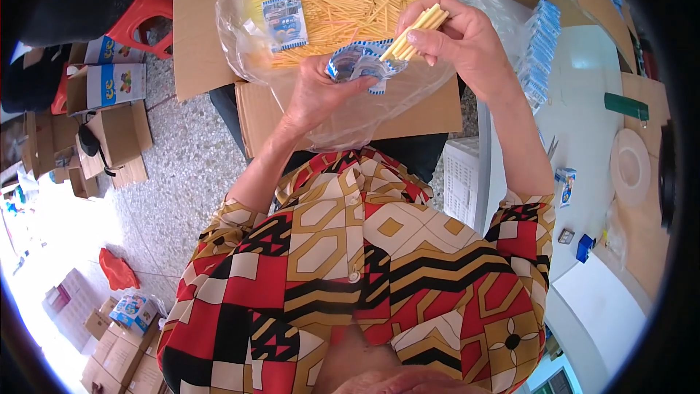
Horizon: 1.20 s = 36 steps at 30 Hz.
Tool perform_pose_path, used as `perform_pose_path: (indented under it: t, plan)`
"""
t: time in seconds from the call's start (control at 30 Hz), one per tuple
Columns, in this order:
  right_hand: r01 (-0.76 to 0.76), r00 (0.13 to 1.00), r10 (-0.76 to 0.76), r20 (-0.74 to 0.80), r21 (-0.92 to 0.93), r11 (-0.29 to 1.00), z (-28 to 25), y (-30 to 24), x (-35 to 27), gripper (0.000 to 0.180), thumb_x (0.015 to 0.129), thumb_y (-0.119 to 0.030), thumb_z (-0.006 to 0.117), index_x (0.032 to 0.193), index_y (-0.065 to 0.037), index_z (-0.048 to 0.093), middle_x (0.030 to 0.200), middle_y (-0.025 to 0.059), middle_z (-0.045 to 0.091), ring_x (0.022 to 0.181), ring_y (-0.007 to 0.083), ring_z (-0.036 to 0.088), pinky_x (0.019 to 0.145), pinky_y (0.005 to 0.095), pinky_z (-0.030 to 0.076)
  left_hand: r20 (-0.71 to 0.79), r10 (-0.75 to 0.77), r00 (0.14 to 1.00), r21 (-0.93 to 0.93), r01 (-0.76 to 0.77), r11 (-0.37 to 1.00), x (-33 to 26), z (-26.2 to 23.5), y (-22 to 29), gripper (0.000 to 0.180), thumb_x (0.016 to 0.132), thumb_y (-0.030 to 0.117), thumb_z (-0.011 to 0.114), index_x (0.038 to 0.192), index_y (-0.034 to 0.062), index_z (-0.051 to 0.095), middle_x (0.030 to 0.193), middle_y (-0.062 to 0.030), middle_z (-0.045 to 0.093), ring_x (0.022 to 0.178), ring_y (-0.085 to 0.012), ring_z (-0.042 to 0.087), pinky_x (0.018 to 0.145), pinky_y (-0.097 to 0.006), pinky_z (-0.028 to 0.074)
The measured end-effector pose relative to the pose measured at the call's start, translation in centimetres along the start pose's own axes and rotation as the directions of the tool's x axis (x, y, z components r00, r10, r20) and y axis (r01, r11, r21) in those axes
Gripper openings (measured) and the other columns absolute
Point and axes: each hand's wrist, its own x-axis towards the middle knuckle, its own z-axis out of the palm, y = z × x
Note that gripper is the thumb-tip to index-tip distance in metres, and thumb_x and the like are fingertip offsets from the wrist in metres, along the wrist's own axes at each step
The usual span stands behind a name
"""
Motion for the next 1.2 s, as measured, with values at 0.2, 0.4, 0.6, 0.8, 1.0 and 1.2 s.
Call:
perform_pose_path:
  t: [0.2,0.4,0.6,0.8,1.0,1.2]
  plan:
    - [-0.071,0.997,0.069,0.035,0.068,0.995,-0.6,0.1,0.0,0.013,0.083,-0.011,0.062,0.095,-0.006,0.059,0.088,0.0019,0.061,0.061,0.0034,0.045,0.056,0.0167,0.039,0.012,0.044,0.999,0.045,-0.044,0.998,0.0,0.0,0.1,0.021,0.074,0.008,0.073,0.093,-0.0001,0.067,0.079,0.0005,0.067,0.071,-0.0022,0.054,0.065,-0.02,0.047]
    - [-0.037,0.999,0.037,-0.014,-0.047,0.998,-0.4,-0.8,-0.3,0.011,0.083,-0.011,0.062,0.093,-0.006,0.061,0.084,0.001,0.061,0.061,0.0028,0.045,0.055,0.0161,0.039,0.02,0.047,0.999,0.056,-0.048,0.997,0.1,0.0,0.0,0.022,0.074,0.008,0.073,0.094,-0.0003,0.066,0.079,0.0004,0.067,0.07,-0.0021,0.054,0.064,-0.02,0.047]
    - [-0.028,0.999,0.027,-0.032,-0.025,0.999,-0.7,-0.7,-0.3,0.012,0.083,-0.011,0.062,0.094,-0.006,0.06,0.085,0.0004,0.061,0.061,0.0026,0.046,0.056,0.0152,0.039,0.025,0.05,0.998,0.049,-0.051,0.998,0.1,0.0,0.1,0.022,0.075,0.008,0.072,0.095,0.0004,0.067,0.078,0.0014,0.066,0.07,-0.0019,0.054,0.065,-0.02,0.047]
    - [0.098,0.994,-0.104,-0.028,-0.178,0.979,-0.1,-0.8,-0.7,0.011,0.083,-0.006,0.061,0.094,-0.004,0.059,0.086,-0.0012,0.06,0.065,0.0014,0.047,0.057,0.0152,0.039,0.027,0.054,0.998,0.051,-0.056,0.997,0.1,0.3,0.1,0.025,0.075,0.008,0.072,0.099,0.0009,0.066,0.081,0.0011,0.067,0.072,-0.0021,0.054,0.066,-0.02,0.048]
    - [-0.002,1.0,0.008,0.014,-0.38,0.925,0.9,-2.5,-0.6,0.011,0.083,-0.006,0.062,0.093,-0.004,0.059,0.08,-0.0039,0.055,0.067,0.0009,0.046,0.057,0.0161,0.037,0.035,0.041,0.999,0.098,-0.044,0.994,0.2,0.5,0.7,0.024,0.076,0.007,0.07,0.099,0.0002,0.065,0.082,0.0009,0.066,0.072,-0.0021,0.054,0.066,-0.021,0.047]
    - [0.045,0.998,-0.024,0.06,-0.37,0.928,0.5,-2.5,-0.1,0.009,0.083,-0.009,0.062,0.091,-0.006,0.059,0.077,-0.0045,0.051,0.066,0.0019,0.045,0.057,0.0176,0.036,0.065,0.063,0.996,0.22,-0.075,0.973,0.6,0.2,0.3,0.021,0.075,0.007,0.07,0.094,0.0006,0.066,0.077,-0.0005,0.066,0.068,-0.0026,0.053,0.061,-0.022,0.046]
